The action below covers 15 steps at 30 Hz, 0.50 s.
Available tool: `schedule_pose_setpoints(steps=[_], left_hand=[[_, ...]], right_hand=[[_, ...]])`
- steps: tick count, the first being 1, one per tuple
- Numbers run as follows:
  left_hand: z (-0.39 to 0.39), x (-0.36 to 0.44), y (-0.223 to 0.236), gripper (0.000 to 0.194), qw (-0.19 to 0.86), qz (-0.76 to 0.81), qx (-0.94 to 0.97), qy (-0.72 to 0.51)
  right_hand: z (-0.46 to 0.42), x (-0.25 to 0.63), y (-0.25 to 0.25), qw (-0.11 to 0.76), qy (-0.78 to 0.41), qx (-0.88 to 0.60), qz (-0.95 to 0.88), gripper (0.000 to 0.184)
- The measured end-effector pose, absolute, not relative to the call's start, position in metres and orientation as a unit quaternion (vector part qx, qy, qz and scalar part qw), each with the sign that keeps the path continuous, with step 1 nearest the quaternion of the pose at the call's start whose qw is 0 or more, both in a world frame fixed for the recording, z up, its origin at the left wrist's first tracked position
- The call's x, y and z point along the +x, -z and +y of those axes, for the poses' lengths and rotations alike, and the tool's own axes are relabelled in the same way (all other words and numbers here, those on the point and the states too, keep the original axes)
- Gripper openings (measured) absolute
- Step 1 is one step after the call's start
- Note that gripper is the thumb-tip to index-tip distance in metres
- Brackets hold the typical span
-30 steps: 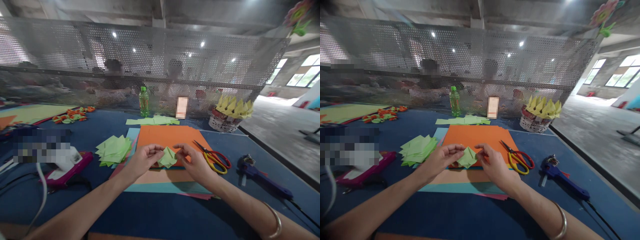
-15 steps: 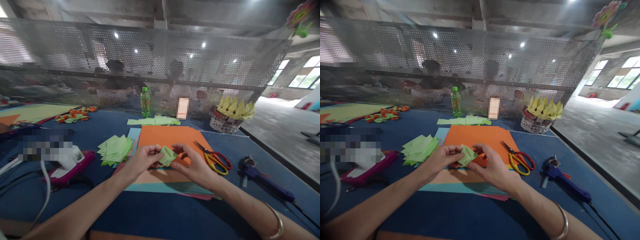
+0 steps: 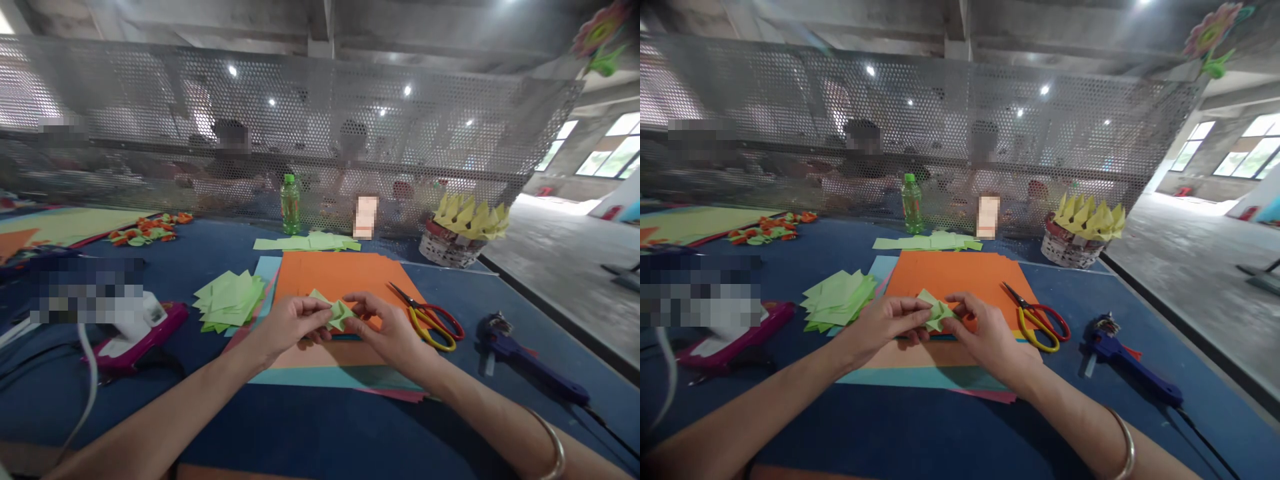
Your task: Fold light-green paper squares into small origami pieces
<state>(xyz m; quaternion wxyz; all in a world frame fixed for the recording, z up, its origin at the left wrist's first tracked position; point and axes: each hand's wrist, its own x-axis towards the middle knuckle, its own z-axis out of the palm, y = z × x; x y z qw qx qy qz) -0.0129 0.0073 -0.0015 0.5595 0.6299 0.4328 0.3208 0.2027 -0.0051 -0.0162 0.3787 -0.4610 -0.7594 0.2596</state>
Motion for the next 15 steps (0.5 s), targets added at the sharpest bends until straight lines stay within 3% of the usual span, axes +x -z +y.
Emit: schedule_pose_setpoints(steps=[15], left_hand=[[0.0053, -0.0097, 0.0016, 0.036, 0.546, 0.451, 0.633, -0.312]], right_hand=[[-0.01, 0.2006, 0.0094, 0.387, -0.287, -0.459, -0.747, 0.025]])
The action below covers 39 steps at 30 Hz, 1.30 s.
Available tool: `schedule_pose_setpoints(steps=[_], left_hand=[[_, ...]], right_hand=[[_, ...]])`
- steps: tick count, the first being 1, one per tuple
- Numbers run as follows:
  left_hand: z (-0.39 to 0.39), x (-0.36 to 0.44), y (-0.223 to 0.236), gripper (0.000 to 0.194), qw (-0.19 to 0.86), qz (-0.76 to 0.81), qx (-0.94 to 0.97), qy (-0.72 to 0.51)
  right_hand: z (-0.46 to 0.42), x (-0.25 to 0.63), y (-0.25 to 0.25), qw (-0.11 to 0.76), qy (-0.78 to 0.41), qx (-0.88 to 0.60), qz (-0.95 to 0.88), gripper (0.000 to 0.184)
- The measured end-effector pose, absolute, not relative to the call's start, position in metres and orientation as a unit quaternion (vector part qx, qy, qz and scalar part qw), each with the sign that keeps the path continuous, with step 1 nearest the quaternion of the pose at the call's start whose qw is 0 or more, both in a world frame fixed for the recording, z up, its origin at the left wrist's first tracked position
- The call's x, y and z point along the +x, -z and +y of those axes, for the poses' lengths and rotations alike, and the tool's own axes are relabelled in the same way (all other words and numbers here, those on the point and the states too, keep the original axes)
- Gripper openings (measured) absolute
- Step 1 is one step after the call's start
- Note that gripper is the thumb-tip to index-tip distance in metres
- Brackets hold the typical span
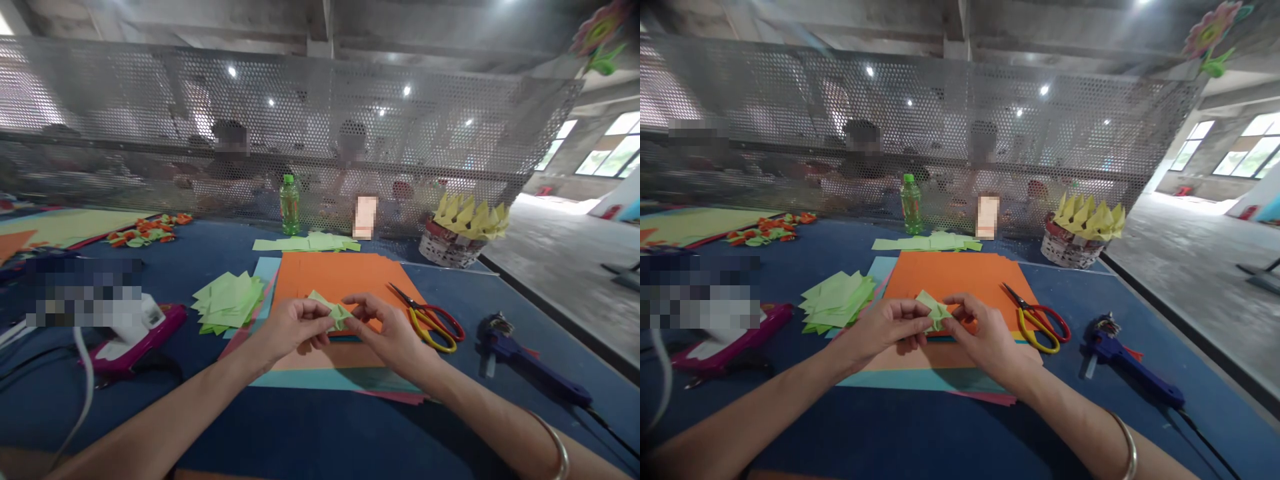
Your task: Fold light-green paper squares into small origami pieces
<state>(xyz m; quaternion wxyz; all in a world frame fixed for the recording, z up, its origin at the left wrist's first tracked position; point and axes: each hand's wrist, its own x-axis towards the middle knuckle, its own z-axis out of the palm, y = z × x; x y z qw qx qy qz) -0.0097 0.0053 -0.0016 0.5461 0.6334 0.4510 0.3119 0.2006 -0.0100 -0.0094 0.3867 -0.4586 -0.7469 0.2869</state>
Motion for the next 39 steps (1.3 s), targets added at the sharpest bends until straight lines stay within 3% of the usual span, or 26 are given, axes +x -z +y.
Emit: schedule_pose_setpoints(steps=[26, 39], left_hand=[[0.004, -0.009, 0.001, 0.038, 0.566, 0.441, 0.636, -0.285], [-0.001, -0.008, 0.001, 0.041, 0.508, 0.438, 0.671, -0.316]], right_hand=[[-0.012, 0.198, 0.008, 0.396, -0.32, -0.461, -0.726, 0.028], [-0.012, 0.198, 0.004, 0.415, -0.345, -0.431, -0.723, 0.03]])
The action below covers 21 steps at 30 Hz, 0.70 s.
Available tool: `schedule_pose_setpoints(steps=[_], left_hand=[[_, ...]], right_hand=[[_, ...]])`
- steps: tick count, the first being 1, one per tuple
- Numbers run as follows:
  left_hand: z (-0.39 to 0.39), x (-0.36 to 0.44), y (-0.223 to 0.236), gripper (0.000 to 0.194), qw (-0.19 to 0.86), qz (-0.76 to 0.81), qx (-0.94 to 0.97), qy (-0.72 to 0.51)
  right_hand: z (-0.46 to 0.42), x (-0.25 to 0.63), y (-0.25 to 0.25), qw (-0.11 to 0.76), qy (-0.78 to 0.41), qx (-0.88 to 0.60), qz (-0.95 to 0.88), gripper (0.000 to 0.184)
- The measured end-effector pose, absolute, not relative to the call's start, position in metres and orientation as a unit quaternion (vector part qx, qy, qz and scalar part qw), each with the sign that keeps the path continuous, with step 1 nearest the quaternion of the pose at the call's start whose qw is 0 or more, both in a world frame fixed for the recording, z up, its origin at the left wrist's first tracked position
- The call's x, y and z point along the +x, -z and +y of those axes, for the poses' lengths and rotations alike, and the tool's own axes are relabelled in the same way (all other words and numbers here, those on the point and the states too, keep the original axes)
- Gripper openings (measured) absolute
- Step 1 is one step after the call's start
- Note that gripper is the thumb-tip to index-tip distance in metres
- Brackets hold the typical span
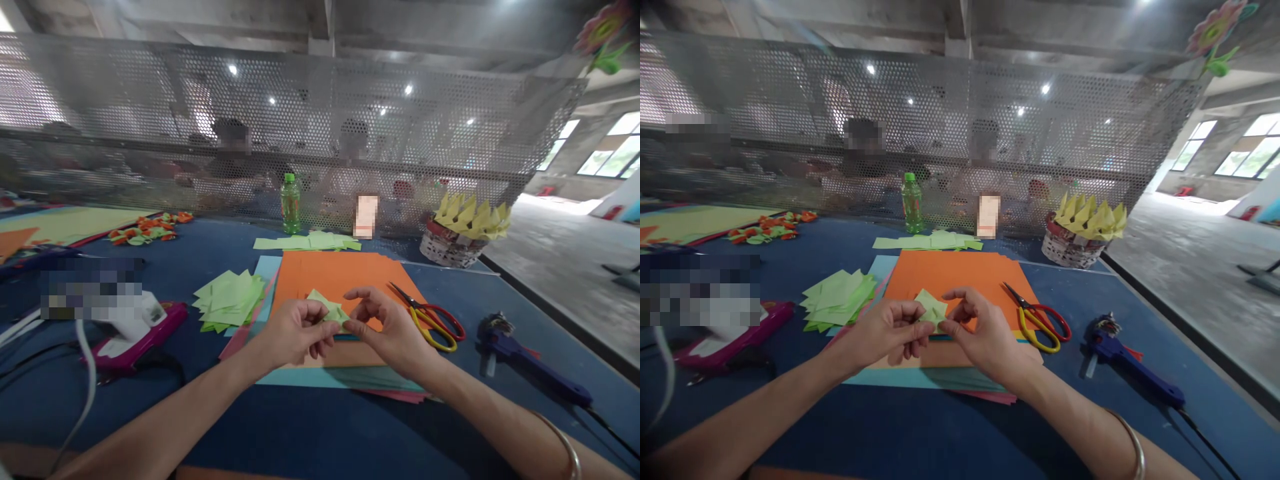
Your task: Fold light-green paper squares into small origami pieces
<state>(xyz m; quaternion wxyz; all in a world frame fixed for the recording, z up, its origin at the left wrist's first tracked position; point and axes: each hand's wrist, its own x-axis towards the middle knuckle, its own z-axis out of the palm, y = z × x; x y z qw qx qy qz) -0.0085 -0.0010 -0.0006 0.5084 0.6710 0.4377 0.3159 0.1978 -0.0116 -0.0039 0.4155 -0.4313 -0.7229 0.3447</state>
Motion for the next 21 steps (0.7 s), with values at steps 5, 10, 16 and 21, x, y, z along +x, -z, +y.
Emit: schedule_pose_setpoints(steps=[5, 10, 16, 21], left_hand=[[0.015, -0.03, -0.014, 0.041, 0.411, 0.463, 0.676, -0.399], [0.016, -0.042, -0.02, 0.035, 0.313, 0.462, 0.76, -0.334], [0.009, -0.032, 0.0, 0.022, 0.18, 0.409, 0.871, -0.203], [0.013, -0.03, 0.003, 0.018, 0.126, 0.436, 0.862, -0.224]], right_hand=[[0.012, 0.215, 0.013, 0.453, -0.311, -0.477, -0.686, 0.032], [0.026, 0.226, 0.019, 0.448, -0.297, -0.512, -0.67, 0.034], [0.026, 0.225, 0.022, 0.436, -0.284, -0.522, -0.676, 0.034], [0.031, 0.23, 0.026, 0.425, -0.275, -0.526, -0.684, 0.036]])
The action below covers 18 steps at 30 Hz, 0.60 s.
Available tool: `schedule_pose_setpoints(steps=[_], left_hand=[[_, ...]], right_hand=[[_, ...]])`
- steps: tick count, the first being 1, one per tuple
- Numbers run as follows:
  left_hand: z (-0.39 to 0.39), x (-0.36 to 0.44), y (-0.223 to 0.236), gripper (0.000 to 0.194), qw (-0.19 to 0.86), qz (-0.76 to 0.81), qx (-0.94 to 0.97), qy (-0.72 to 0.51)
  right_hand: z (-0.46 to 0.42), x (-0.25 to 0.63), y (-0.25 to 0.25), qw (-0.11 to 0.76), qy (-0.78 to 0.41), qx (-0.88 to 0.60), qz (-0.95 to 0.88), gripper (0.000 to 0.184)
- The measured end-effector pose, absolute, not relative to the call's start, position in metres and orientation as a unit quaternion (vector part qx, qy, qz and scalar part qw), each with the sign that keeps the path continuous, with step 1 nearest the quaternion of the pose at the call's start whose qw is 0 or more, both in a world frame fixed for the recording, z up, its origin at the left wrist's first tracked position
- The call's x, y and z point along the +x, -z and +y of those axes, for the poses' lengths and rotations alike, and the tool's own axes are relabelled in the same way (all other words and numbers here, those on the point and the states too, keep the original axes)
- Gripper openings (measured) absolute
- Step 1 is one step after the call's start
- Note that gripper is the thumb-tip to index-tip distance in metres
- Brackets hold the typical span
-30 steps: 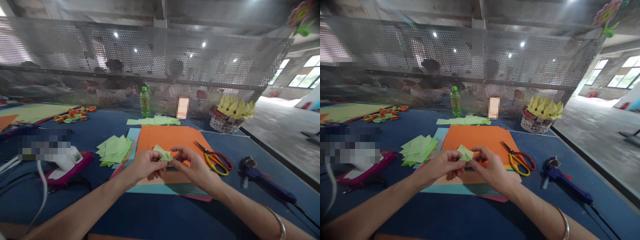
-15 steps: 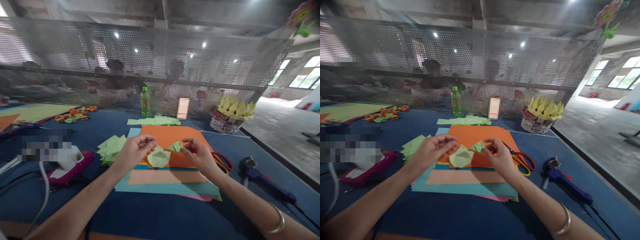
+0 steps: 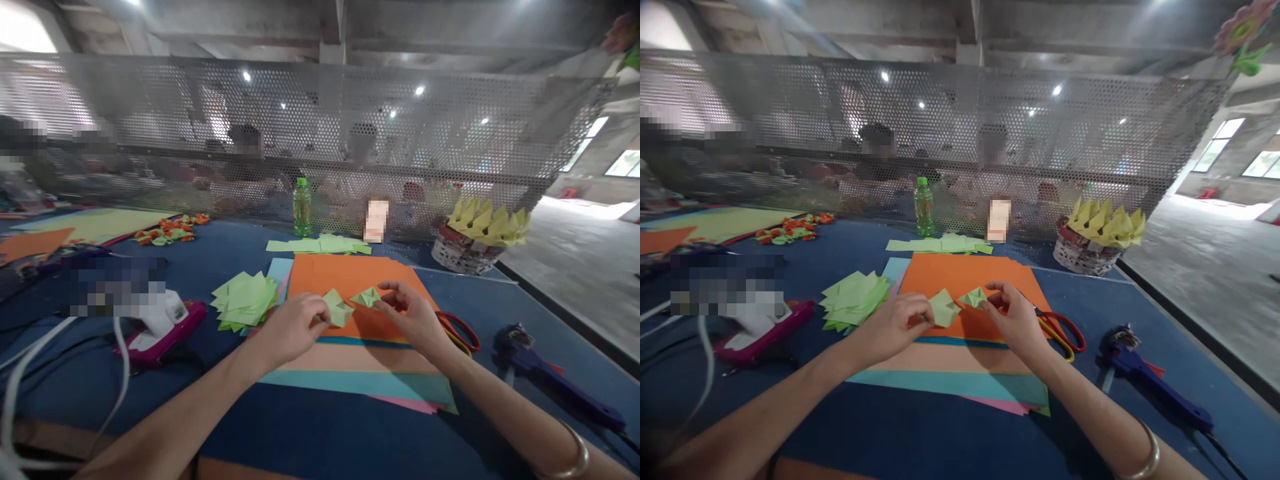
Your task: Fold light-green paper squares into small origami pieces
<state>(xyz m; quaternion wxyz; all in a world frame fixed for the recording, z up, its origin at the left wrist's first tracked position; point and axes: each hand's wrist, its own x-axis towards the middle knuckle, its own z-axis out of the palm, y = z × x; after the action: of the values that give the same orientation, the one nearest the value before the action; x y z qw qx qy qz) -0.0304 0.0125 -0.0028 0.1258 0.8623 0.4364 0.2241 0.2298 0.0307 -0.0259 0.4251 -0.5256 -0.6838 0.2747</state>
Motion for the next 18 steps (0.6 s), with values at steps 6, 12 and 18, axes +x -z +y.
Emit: schedule_pose_setpoints(steps=[6, 12, 18], left_hand=[[0.016, -0.037, 0.003, 0.016, 0.076, 0.476, 0.844, -0.235], [0.0, -0.022, 0.01, 0.018, 0.068, 0.463, 0.865, -0.182], [-0.036, -0.001, 0.02, 0.018, 0.08, 0.376, 0.913, -0.137]], right_hand=[[0.034, 0.234, 0.031, 0.408, -0.272, -0.526, -0.695, 0.034], [0.038, 0.238, 0.035, 0.393, -0.266, -0.525, -0.707, 0.033], [0.042, 0.242, 0.035, 0.387, -0.252, -0.534, -0.708, 0.03]])
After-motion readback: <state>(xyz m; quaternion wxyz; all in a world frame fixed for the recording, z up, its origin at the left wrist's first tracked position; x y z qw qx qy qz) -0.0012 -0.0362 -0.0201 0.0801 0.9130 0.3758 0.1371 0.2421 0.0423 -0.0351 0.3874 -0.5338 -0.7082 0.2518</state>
